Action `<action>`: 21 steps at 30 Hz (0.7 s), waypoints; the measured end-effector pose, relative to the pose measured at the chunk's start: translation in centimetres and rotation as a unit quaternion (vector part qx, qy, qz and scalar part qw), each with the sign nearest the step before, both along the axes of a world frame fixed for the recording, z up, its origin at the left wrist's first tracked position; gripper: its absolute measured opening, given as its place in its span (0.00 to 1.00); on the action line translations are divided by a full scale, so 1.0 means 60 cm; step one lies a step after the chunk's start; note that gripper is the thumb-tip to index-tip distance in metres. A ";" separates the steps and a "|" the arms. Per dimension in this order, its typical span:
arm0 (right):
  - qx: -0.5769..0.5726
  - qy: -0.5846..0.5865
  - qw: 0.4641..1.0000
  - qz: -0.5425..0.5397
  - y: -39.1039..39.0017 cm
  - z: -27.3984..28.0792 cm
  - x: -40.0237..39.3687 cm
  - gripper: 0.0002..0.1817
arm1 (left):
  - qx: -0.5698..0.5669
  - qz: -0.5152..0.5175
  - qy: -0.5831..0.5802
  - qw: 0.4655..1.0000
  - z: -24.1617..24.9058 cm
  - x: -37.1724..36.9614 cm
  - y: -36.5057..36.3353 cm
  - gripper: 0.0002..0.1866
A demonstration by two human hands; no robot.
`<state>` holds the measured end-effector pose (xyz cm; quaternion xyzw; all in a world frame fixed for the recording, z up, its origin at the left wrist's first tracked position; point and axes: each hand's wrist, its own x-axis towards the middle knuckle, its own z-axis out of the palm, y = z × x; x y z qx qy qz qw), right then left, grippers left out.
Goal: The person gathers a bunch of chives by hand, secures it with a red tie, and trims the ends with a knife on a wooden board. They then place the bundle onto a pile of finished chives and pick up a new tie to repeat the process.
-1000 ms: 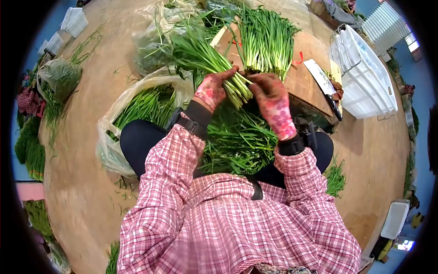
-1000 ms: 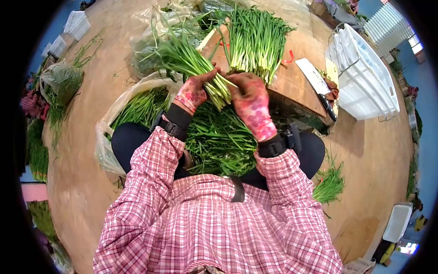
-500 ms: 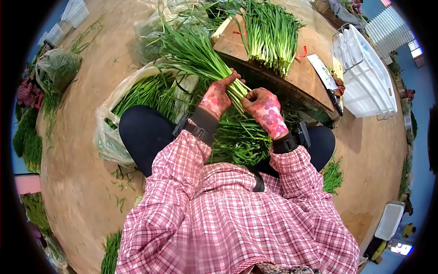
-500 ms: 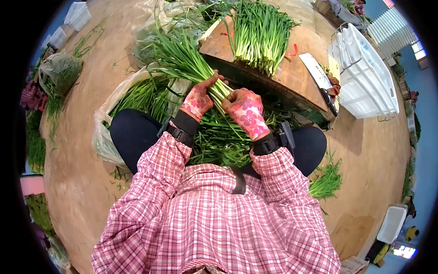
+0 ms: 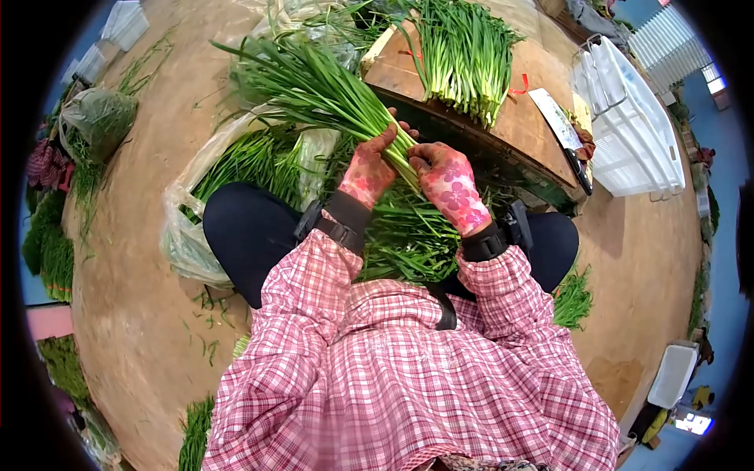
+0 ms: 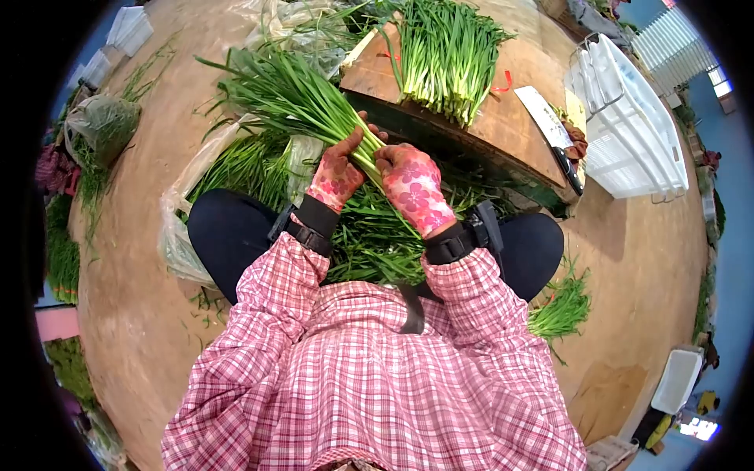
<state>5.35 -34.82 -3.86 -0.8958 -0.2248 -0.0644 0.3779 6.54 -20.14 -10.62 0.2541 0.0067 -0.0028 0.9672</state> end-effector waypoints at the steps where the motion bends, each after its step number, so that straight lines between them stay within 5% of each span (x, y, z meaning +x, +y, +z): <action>1: 0.015 0.050 0.999 -0.006 0.001 -0.002 0.003 0.10 | -0.019 -0.011 -0.011 1.000 -0.001 -0.001 0.001 0.22; 3: 0.043 0.150 0.988 -0.018 0.001 0.001 0.005 0.12 | -0.047 -0.040 -0.025 0.998 -0.004 -0.006 0.003 0.25; 9: -0.017 0.087 0.994 -0.062 0.020 0.010 -0.010 0.09 | -0.064 -0.062 -0.050 0.995 -0.010 -0.008 0.001 0.26; 13: 0.150 0.202 0.965 -0.070 0.016 -0.011 0.010 0.08 | -0.082 -0.053 -0.048 0.994 -0.011 -0.011 0.005 0.28; 19: 0.093 0.160 0.982 -0.019 0.013 -0.015 0.011 0.08 | -0.068 -0.070 -0.047 0.994 -0.023 -0.009 0.011 0.30; 21: 0.108 0.236 0.966 0.003 0.009 -0.009 0.024 0.08 | -0.047 -0.087 -0.044 0.994 -0.020 -0.013 0.011 0.30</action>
